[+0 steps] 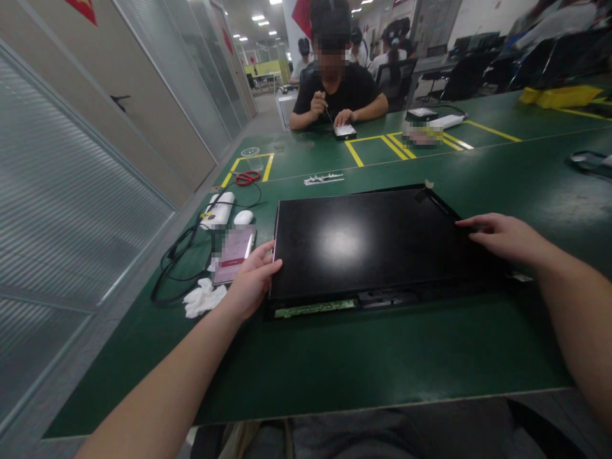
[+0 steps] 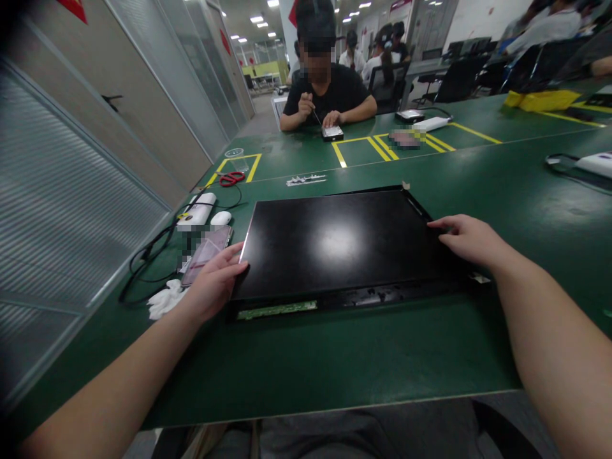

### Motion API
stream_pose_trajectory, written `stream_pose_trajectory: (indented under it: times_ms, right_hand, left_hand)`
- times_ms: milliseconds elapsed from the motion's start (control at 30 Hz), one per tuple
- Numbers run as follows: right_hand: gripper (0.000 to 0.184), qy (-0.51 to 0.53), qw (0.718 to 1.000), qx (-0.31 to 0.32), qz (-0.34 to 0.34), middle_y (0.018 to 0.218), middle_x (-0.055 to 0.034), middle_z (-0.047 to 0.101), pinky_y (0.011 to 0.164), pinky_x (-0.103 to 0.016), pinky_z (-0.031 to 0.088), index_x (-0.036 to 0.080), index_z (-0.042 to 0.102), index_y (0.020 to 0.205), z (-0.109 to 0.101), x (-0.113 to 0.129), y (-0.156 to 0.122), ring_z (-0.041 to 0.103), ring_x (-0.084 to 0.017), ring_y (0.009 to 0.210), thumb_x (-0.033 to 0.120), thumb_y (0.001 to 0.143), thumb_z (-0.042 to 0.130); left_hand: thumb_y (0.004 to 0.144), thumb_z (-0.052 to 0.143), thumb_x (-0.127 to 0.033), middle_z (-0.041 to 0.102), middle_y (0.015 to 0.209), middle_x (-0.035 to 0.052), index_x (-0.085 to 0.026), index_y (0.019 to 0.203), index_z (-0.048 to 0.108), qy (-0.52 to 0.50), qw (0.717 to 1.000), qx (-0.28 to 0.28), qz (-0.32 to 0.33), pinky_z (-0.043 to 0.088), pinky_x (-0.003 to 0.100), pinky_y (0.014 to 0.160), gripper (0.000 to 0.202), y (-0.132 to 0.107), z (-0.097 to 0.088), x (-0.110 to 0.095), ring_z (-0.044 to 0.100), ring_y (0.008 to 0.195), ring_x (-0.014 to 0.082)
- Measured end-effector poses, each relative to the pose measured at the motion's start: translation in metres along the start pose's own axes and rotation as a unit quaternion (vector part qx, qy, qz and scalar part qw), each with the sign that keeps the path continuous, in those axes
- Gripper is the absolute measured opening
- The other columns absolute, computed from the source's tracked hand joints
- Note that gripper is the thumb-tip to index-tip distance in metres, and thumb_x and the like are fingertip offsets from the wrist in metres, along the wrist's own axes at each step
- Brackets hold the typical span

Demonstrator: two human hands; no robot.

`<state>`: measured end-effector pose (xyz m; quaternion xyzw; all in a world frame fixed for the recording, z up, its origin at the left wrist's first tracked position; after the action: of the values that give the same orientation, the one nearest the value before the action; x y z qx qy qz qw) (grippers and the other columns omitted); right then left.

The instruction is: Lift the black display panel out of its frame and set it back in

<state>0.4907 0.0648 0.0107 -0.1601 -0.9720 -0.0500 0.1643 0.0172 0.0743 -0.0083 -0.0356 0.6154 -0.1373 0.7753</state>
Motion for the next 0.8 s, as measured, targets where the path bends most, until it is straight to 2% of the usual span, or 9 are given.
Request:
stream_pose_trajectory:
  times_ms: [167, 400, 500, 600, 800]
  right_hand:
    - [0.041, -0.005, 1.0, -0.001, 0.003, 0.06, 0.0002, 0.057, 0.049, -0.026, 0.036, 0.027, 0.058, 0.094, -0.001, -0.001, 0.0, 0.047, -0.011, 0.05, 0.02, 0.054, 0.048]
    - [0.041, -0.014, 1.0, -0.005, 0.007, 0.067, -0.0009, 0.058, 0.052, -0.027, 0.036, 0.027, 0.059, 0.092, 0.0, -0.003, 0.002, 0.048, -0.012, 0.055, 0.017, 0.054, 0.048]
    - [0.041, -0.013, 1.0, -0.002, 0.008, 0.067, -0.001, 0.057, 0.053, -0.027, 0.036, 0.026, 0.059, 0.092, 0.0, -0.002, 0.002, 0.048, -0.012, 0.054, 0.017, 0.054, 0.048]
    - [0.041, -0.007, 1.0, 0.007, 0.007, 0.064, -0.0008, 0.056, 0.052, -0.027, 0.036, 0.025, 0.059, 0.093, 0.0, -0.001, 0.001, 0.047, -0.012, 0.053, 0.017, 0.054, 0.049]
    - [0.045, 0.023, 0.999, 0.03, 0.0, 0.05, 0.0022, 0.048, 0.045, -0.025, 0.034, 0.023, 0.057, 0.096, 0.001, 0.001, -0.001, 0.042, -0.009, 0.043, 0.015, 0.054, 0.047]
  left_hand:
    - [0.067, 0.08, -0.017, 0.077, 0.093, 0.006, -0.017, 0.128, 0.057, 0.007, 1.0, -0.001, 0.006, 0.058, 0.032, 0.074, 0.065, 0.001, -0.002, 0.001, 0.073, 0.086, 0.024]
    - [0.069, 0.08, -0.02, 0.077, 0.099, 0.0069, -0.017, 0.136, 0.055, 0.034, 0.999, 0.011, 0.029, 0.058, 0.036, 0.082, 0.071, 0.002, -0.003, -0.002, 0.073, 0.091, 0.0263]
    - [0.07, 0.082, -0.023, 0.076, 0.111, 0.0085, -0.018, 0.132, 0.06, 0.053, 0.997, 0.013, 0.049, 0.055, 0.036, 0.091, 0.066, 0.003, -0.004, -0.006, 0.07, 0.105, 0.0279]
    - [0.069, 0.084, -0.026, 0.071, 0.126, 0.0099, -0.019, 0.124, 0.068, 0.082, 0.994, 0.01, 0.073, 0.048, 0.038, 0.103, 0.058, 0.002, -0.006, -0.011, 0.061, 0.123, 0.0312]
    - [0.061, 0.088, -0.03, 0.049, 0.152, 0.0096, -0.021, 0.112, 0.073, 0.161, 0.982, -0.064, 0.081, 0.032, 0.046, 0.117, 0.053, 0.002, -0.019, -0.012, 0.044, 0.14, 0.0353]
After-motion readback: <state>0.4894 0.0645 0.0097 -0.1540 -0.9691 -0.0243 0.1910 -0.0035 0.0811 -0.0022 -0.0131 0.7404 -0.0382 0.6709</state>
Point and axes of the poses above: each hand's wrist, its own y-axis towards the middle knuckle, its own z-axis out of the palm, x = y × z, the point moved 7 cm from there along y, towards the middle knuckle
